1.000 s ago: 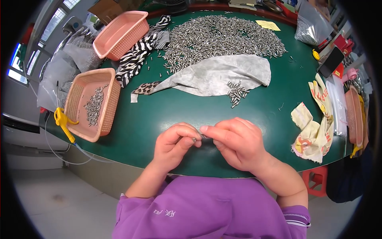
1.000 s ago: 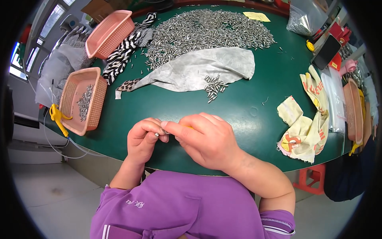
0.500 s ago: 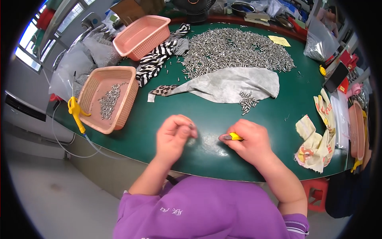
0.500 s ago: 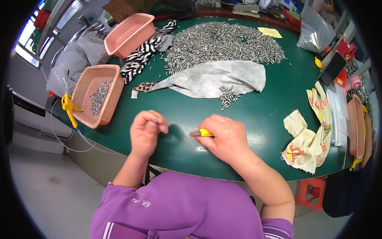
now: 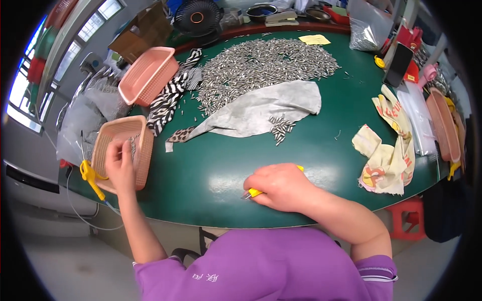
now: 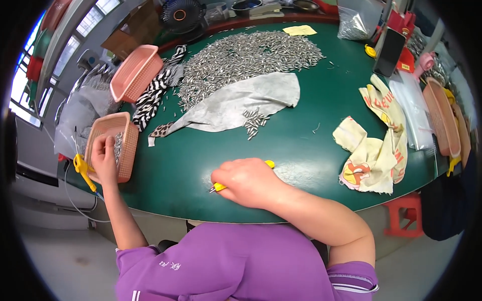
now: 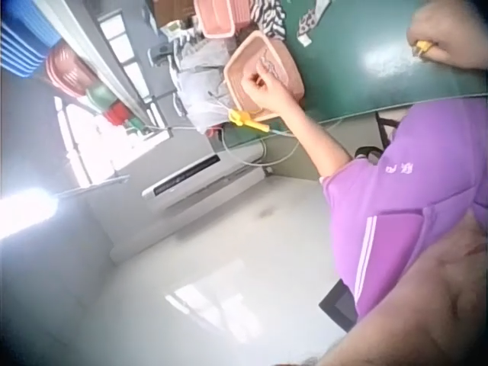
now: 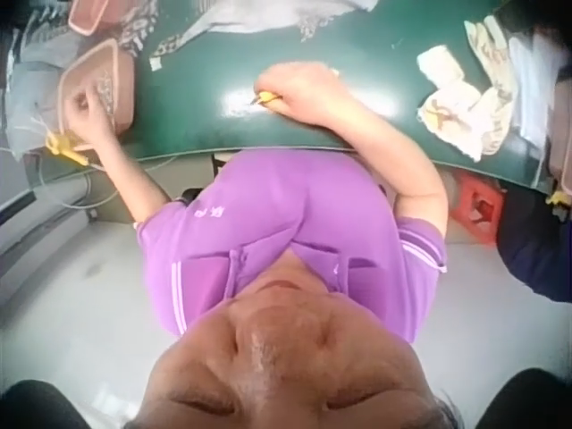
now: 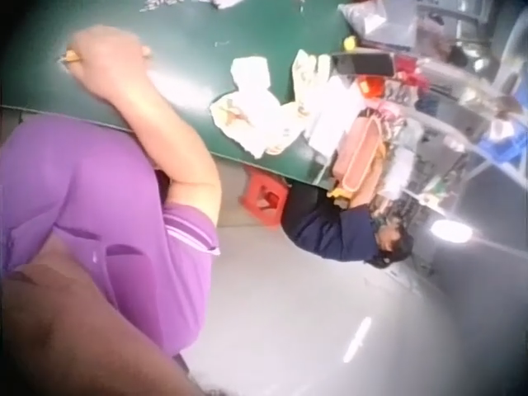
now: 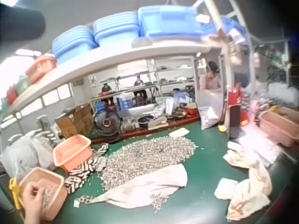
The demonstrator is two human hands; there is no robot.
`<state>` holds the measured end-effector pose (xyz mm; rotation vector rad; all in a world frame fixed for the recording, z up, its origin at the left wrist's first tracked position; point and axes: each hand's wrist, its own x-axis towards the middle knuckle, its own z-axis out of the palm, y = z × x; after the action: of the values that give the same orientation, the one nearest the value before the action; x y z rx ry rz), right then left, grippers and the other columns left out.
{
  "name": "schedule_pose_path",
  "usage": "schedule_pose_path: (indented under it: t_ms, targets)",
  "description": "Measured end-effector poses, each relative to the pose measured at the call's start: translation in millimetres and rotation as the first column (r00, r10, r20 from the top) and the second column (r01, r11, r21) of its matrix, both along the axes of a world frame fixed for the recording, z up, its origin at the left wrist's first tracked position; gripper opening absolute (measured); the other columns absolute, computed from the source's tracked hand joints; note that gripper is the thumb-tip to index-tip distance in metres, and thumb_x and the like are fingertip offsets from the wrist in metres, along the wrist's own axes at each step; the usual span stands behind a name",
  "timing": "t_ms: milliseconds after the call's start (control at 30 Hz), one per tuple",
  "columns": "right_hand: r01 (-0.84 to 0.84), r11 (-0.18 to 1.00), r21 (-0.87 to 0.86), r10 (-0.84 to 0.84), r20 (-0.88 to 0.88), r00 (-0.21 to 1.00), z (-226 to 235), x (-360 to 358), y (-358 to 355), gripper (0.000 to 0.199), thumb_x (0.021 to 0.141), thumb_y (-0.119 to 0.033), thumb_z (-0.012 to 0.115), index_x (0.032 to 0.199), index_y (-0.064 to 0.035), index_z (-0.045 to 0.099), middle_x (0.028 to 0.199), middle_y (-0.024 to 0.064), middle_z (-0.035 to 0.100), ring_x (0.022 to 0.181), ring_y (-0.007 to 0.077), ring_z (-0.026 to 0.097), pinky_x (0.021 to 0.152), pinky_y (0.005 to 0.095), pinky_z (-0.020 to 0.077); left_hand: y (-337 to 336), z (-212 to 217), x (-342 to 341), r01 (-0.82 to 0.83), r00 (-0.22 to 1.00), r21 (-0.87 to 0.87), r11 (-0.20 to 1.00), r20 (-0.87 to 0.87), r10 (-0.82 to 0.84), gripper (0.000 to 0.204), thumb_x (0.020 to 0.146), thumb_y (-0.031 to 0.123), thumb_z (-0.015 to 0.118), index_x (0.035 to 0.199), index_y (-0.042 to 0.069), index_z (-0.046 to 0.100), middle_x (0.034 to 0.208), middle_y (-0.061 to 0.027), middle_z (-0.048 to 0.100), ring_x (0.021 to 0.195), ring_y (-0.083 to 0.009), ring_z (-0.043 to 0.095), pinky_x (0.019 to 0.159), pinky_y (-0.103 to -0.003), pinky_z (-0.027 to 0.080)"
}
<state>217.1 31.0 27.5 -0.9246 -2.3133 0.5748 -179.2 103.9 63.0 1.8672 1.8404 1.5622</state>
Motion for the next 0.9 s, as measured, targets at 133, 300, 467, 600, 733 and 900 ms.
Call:
schedule_pose_path:
  t_ms: [133, 300, 467, 600, 733, 900]
  targets:
    - [-0.036, 0.999, -0.019, 0.035, -0.027, 0.999, -5.5, 4.9, -0.9, 0.015, 0.079, -0.02, 0.07, 0.092, -0.0175, 0.063, 0.08, 0.0012, 0.062, 0.078, 0.0239, 0.065, 0.065, 0.0392, 0.0513, 26.3, 4.6, 107.0, 0.437, 0.878, -0.204, 0.876, -0.115, -0.465, 0.011, 0.094, 0.006, 0.058, 0.091, -0.002, 0.064, 0.09, -0.0089, 0.064, 0.086, -0.0208, 0.062, 0.08, -0.031, 0.049]
    - [-0.077, 0.994, 0.081, 0.076, 0.011, 0.997, -1.6, 3.1, -0.9, 0.018, 0.078, -0.021, 0.07, 0.088, -0.0111, 0.058, 0.079, 0.0053, 0.06, 0.076, 0.0259, 0.064, 0.064, 0.0396, 0.0508, 44.6, -6.3, 221.6, 0.693, 0.581, -0.362, 0.624, -0.233, -0.78, 0.016, 0.086, 0.004, 0.063, 0.101, 0.005, 0.067, 0.099, -0.0109, 0.065, 0.092, -0.0294, 0.064, 0.081, -0.036, 0.051]
    - [-0.06, 0.994, 0.092, 0.059, 0.013, 0.998, -5.4, 4.7, 2.8, 0.018, 0.079, -0.022, 0.07, 0.093, -0.0152, 0.06, 0.081, 0.0034, 0.06, 0.077, 0.0253, 0.064, 0.065, 0.0397, 0.0508, 75.0, -28.4, 260.8, 0.657, 0.524, -0.418, 0.627, -0.343, -0.779, 0.016, 0.081, 0.009, 0.066, 0.097, 0.009, 0.069, 0.096, -0.0109, 0.064, 0.091, -0.0315, 0.064, 0.079, -0.04, 0.052]
    - [-0.042, 0.992, 0.12, 0.044, -0.011, 0.999, -3.9, 5.4, 2.5, 0.019, 0.077, -0.022, 0.071, 0.087, -0.0108, 0.058, 0.08, 0.0059, 0.059, 0.076, 0.026, 0.065, 0.065, 0.0395, 0.0511, 81.9, -26.2, 265.4, 0.621, 0.504, -0.519, 0.588, -0.31, -0.806, 0.018, 0.079, 0.007, 0.07, 0.097, 0.006, 0.069, 0.094, -0.0101, 0.063, 0.087, -0.0254, 0.065, 0.076, -0.035, 0.053]
    - [-0.06, 0.992, 0.109, 0.06, 0.001, 0.998, -1.8, 4.0, 2.3, 0.019, 0.078, -0.022, 0.071, 0.086, -0.0108, 0.058, 0.08, 0.0062, 0.059, 0.076, 0.026, 0.065, 0.065, 0.0393, 0.0512, 83.0, -27.7, 261.3, 0.623, 0.544, -0.505, 0.597, -0.269, -0.795, 0.017, 0.077, 0.01, 0.072, 0.091, 0.005, 0.063, 0.09, -0.0124, 0.064, 0.083, -0.0303, 0.064, 0.074, -0.039, 0.051]
    - [0.009, 0.994, 0.106, 0.003, -0.109, 0.994, -4.9, 4.7, 4.4, 0.018, 0.078, -0.021, 0.071, 0.089, -0.0131, 0.06, 0.081, 0.0043, 0.059, 0.078, 0.0255, 0.064, 0.066, 0.0397, 0.0514, 58.2, -21.5, 235.7, 0.641, 0.74, -0.432, 0.635, 0.129, -0.66, 0.013, 0.086, 0.003, 0.068, 0.097, 0.002, 0.062, 0.086, -0.0046, 0.068, 0.081, -0.011, 0.066, 0.072, -0.026, 0.051]
